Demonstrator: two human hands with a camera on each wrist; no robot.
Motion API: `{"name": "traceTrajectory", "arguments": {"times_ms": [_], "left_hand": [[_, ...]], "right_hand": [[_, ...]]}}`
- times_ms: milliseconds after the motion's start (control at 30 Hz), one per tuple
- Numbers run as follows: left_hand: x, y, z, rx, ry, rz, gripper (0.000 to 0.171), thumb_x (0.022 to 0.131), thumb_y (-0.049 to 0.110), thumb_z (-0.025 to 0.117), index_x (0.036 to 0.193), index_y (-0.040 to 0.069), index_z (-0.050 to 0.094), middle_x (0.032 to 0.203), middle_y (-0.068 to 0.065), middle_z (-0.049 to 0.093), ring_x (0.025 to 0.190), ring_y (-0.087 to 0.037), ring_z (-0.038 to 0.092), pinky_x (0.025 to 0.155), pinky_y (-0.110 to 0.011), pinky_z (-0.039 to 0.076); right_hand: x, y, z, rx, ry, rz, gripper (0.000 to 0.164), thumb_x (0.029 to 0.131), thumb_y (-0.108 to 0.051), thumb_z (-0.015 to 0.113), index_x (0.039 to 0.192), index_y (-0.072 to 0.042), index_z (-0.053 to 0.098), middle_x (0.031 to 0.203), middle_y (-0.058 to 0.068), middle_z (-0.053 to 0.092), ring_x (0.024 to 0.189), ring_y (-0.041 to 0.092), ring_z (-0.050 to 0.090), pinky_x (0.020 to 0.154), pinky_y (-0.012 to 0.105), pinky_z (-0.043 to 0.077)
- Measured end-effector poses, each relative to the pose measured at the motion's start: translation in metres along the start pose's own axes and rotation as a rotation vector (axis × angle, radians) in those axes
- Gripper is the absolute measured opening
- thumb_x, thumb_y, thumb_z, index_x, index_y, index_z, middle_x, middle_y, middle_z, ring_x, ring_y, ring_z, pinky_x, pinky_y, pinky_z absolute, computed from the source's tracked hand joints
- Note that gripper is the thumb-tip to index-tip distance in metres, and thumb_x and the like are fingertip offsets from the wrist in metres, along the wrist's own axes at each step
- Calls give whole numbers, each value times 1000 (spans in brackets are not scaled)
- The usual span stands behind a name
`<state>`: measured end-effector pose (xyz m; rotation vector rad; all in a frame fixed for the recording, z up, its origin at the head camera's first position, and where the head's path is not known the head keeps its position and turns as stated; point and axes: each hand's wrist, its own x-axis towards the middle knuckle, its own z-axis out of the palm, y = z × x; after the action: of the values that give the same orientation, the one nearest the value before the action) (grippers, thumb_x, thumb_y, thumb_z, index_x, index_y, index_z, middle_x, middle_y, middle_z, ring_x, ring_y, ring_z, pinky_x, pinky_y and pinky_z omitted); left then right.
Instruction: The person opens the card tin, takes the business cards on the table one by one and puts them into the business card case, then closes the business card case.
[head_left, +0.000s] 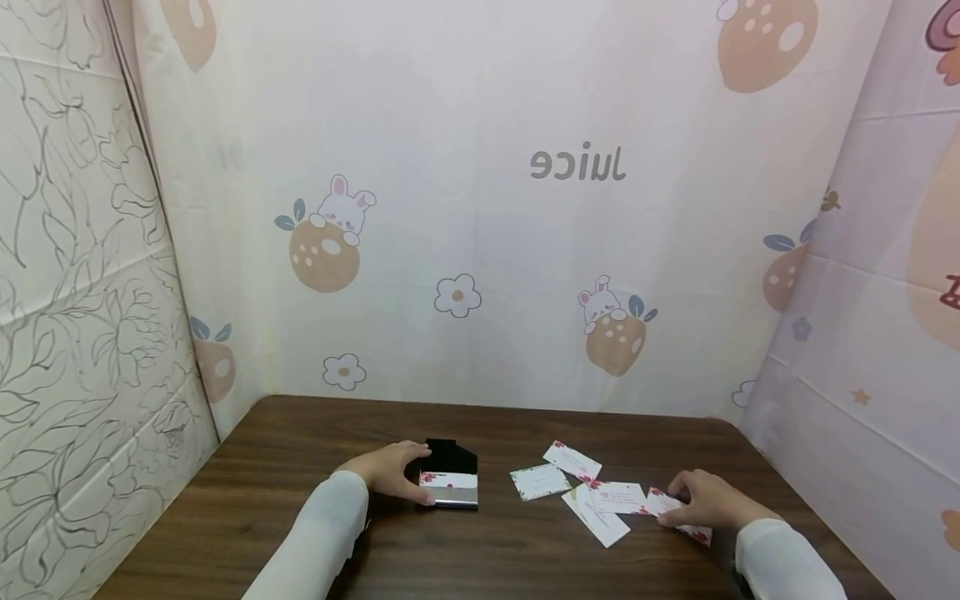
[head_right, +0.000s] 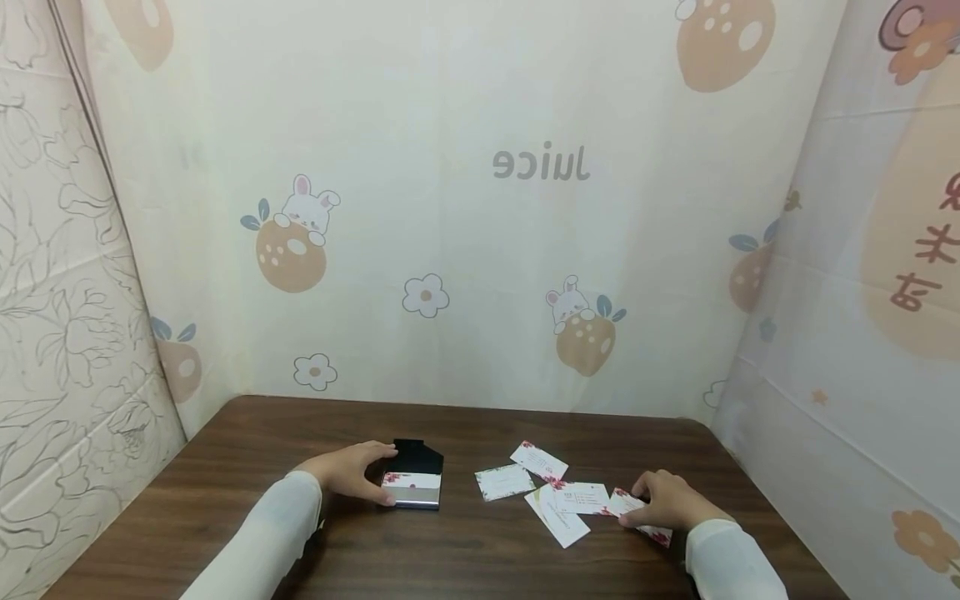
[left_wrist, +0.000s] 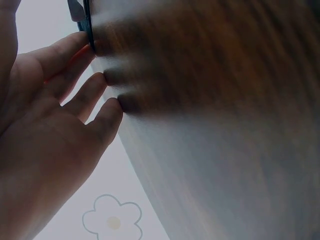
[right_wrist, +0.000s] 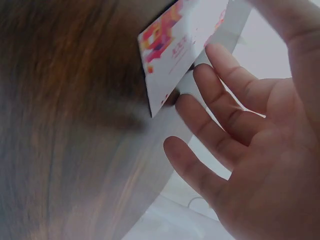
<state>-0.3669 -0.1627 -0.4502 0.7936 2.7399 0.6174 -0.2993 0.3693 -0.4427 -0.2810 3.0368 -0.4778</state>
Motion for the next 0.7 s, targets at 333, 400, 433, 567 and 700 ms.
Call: {"name": "traceTrajectory", "arguments": {"times_ms": [333, 400, 433, 567, 700], "left_hand": [[-1, 1, 0, -2, 2, -1, 87, 78, 52, 82, 147, 11, 49, 152, -13, 42, 139, -34, 40, 107, -57, 37], [-1, 1, 0, -2, 0, -4, 87, 77, 52, 82, 147, 11, 49, 152, -12, 42, 139, -33, 40, 107, -57, 37], [-1, 1, 0, -1, -1, -4, 87, 78, 52, 82, 147, 12, 49, 152, -12, 42, 139, -33, 40, 107, -57, 38], [0, 0, 0, 1, 1, -3, 87, 77, 52, 82, 147, 12, 49, 151, -12, 43, 138, -33, 41, 107, -57, 37], [-1, 0, 0, 2, 5, 2, 87, 77, 51, 82, 147, 11, 49, 151, -13, 43, 138, -33, 41, 107, -57, 37]], "right_hand": [[2, -1, 1, 50, -23, 33, 40, 80, -27, 85, 99, 3, 66, 93, 4, 65, 85, 24, 59, 80, 52, 53], [1, -2, 1, 57, -21, 39, 41, 79, -27, 85, 99, 3, 65, 93, 4, 64, 85, 24, 58, 79, 51, 53], [1, -2, 1, 62, -17, 40, 41, 79, -27, 86, 99, 2, 64, 92, 3, 64, 85, 24, 58, 79, 51, 52], [-1, -3, 2, 71, 13, 53, 44, 77, -27, 87, 100, -2, 60, 92, 3, 61, 85, 23, 56, 78, 50, 51], [-2, -4, 2, 71, 35, 60, 46, 77, -28, 87, 106, -2, 61, 97, 5, 62, 89, 26, 58, 80, 54, 51]]}}
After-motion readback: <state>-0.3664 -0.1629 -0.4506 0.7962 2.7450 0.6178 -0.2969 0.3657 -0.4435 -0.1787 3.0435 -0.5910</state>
